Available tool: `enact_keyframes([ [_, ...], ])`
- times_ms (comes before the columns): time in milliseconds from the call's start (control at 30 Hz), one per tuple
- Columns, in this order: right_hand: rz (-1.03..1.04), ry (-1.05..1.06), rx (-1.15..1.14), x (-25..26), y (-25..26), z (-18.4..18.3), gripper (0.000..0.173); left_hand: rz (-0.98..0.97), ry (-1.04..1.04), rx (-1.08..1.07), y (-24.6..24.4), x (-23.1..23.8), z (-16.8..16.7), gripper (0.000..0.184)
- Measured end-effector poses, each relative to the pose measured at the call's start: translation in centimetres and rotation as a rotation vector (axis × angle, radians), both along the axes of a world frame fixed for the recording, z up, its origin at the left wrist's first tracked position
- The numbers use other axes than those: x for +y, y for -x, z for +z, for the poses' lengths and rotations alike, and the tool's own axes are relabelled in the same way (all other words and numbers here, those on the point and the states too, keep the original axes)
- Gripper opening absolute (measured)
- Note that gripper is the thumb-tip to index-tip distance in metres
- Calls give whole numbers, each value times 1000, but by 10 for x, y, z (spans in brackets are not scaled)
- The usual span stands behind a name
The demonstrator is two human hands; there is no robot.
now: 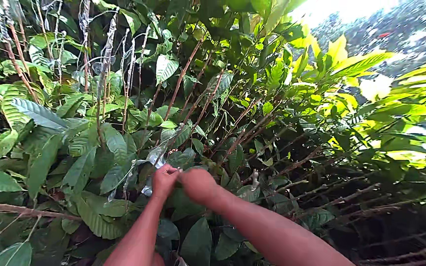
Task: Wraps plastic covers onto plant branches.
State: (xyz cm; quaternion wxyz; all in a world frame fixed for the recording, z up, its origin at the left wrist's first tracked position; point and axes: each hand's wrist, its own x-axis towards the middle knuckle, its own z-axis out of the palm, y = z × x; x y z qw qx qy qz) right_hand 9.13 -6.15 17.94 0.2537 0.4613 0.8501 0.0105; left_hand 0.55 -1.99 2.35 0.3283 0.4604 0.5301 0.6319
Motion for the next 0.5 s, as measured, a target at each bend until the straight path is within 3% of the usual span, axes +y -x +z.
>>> enact_keyframes([
  [67, 80, 88, 44, -25, 23, 12, 27, -50, -78, 128, -3, -2, -5, 19],
  [167, -8, 327, 409, 34, 1, 36, 32, -228, -154, 237, 2, -5, -10, 21],
  [233, -58, 172, 309, 72, -25, 33, 38, -259, -129, 185, 8, -2, -10, 14],
  [333, -125, -46, 94, 52, -25, 14, 38, -212, -75, 58, 13, -5, 2, 22],
  [400, -117, -12, 110, 35, -28, 13, 34, -167, -35, 42, 13, -6, 11, 23],
  [500, 30, 137, 133, -9, -17, 27, 44, -129, -12, 64, 13, -6, 18, 26],
])
